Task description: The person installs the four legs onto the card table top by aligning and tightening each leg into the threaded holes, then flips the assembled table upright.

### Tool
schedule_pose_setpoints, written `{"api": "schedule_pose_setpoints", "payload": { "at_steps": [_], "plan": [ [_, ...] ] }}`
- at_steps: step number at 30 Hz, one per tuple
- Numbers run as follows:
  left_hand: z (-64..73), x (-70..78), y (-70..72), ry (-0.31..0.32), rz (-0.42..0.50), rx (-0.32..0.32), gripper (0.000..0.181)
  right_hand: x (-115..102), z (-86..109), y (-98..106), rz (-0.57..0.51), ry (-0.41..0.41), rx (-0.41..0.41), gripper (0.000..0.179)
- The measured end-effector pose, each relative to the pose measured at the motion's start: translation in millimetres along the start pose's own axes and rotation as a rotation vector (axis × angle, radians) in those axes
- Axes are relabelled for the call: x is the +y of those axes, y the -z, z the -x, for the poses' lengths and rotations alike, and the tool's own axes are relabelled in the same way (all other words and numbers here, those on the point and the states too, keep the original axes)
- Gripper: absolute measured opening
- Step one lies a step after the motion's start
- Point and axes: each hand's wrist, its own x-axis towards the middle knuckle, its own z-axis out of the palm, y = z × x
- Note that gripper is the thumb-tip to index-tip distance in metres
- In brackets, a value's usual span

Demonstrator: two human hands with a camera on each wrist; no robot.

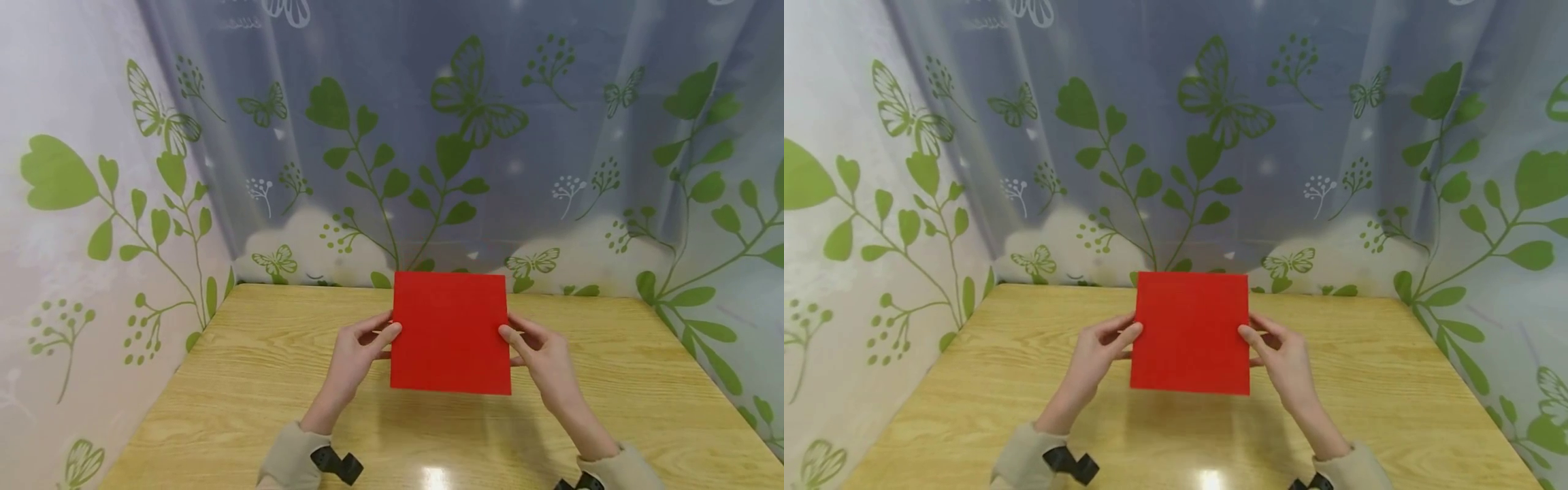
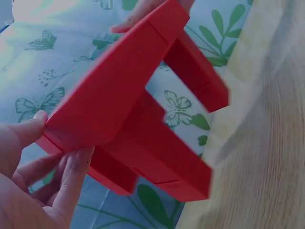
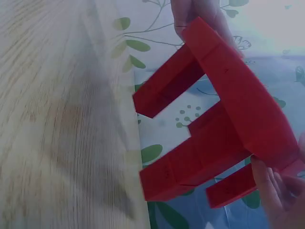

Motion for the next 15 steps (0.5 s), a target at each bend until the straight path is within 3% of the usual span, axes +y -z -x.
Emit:
{"api": "schedule_pose_setpoints", "payload": {
  "at_steps": [7, 15],
  "plan": [
    [-3.2, -2.7, 0.6, 0.107, 0.001, 0.01, 0.041, -4.0, -3.5, 1.7, -0.041, -0.147, -0.119, 0.062],
    [-5.7, -12.2, 3.4, 0.185, -0.055, 0.003, 0.044, 1.3, -7.4, 0.7, -0.028, -0.238, -0.237, 0.07]
  ]
}}
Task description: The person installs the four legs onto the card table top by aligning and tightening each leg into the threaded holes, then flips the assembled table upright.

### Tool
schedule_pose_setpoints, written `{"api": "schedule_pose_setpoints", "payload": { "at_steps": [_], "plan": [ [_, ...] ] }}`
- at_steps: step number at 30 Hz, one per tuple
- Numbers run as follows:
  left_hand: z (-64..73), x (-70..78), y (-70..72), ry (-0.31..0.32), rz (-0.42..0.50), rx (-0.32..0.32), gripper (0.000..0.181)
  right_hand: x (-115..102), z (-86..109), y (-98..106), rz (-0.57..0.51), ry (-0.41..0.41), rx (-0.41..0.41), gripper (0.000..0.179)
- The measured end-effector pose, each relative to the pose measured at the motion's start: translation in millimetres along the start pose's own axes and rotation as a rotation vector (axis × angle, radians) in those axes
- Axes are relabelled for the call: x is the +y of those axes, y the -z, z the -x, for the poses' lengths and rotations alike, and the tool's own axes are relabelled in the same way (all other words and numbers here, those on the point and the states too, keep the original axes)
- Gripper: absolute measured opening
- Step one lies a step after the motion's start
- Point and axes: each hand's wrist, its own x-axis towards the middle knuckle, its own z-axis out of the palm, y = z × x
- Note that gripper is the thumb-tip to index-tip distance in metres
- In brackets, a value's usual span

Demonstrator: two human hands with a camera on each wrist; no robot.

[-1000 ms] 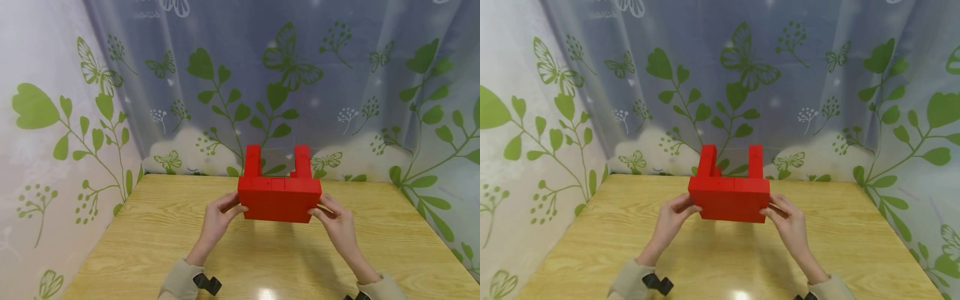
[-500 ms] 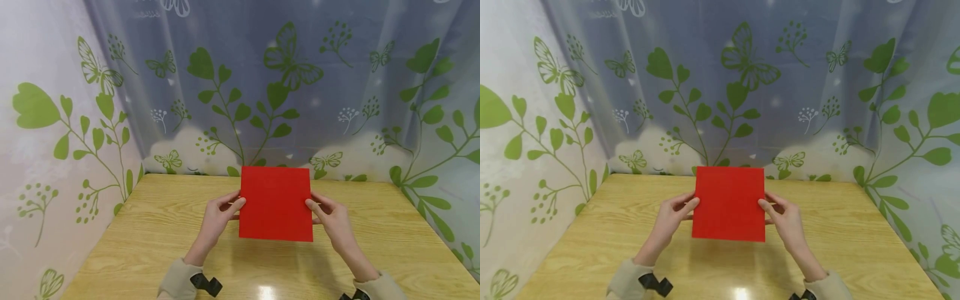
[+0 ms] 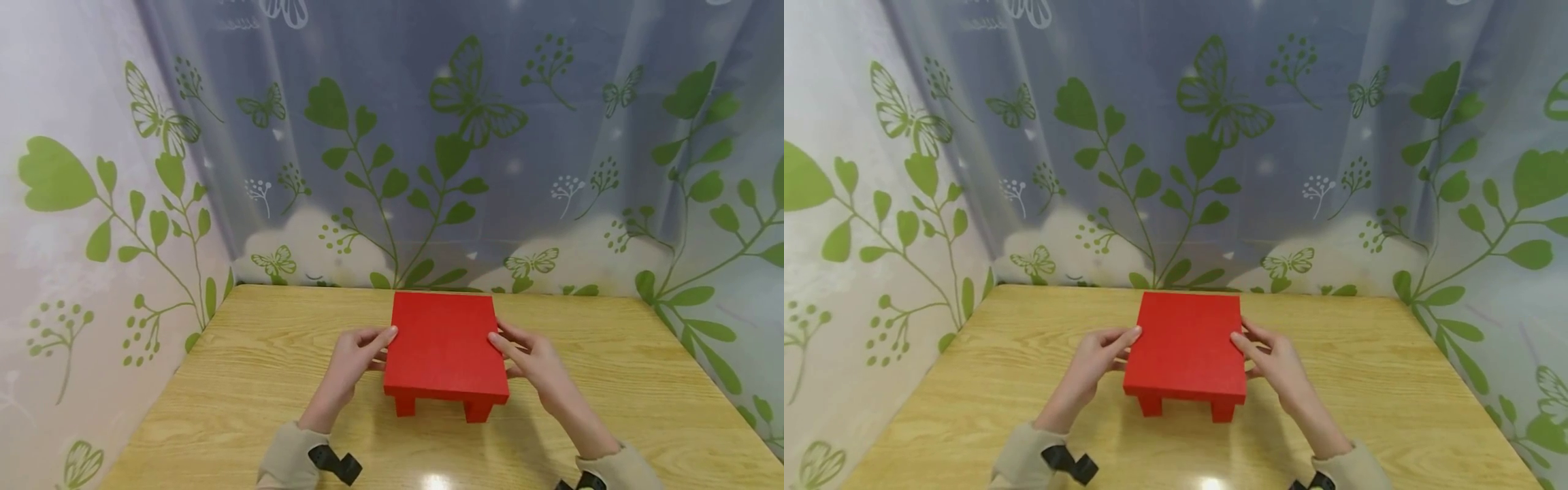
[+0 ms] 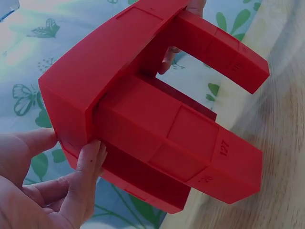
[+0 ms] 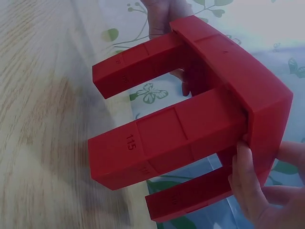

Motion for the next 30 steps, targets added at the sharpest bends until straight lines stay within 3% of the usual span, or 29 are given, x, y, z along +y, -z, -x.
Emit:
{"api": "schedule_pose_setpoints", "payload": {
  "at_steps": [13, 19, 30],
  "plan": [
    [-0.6, -10.4, 4.4, 0.061, -0.028, -0.065, 0.05, 14.6, -4.3, -3.5, -0.001, -0.024, -0.055, 0.071],
    [1.4, -8.6, 3.9, 0.069, -0.028, -0.065, 0.051, 16.6, -3.4, -4.4, 0.001, -0.019, -0.07, 0.069],
    [2.4, -7.1, 6.2, 0.06, -0.07, -0.121, 0.048, 19.4, -4.0, -0.5, 0.02, -0.031, -0.069, 0.07]
  ]
}}
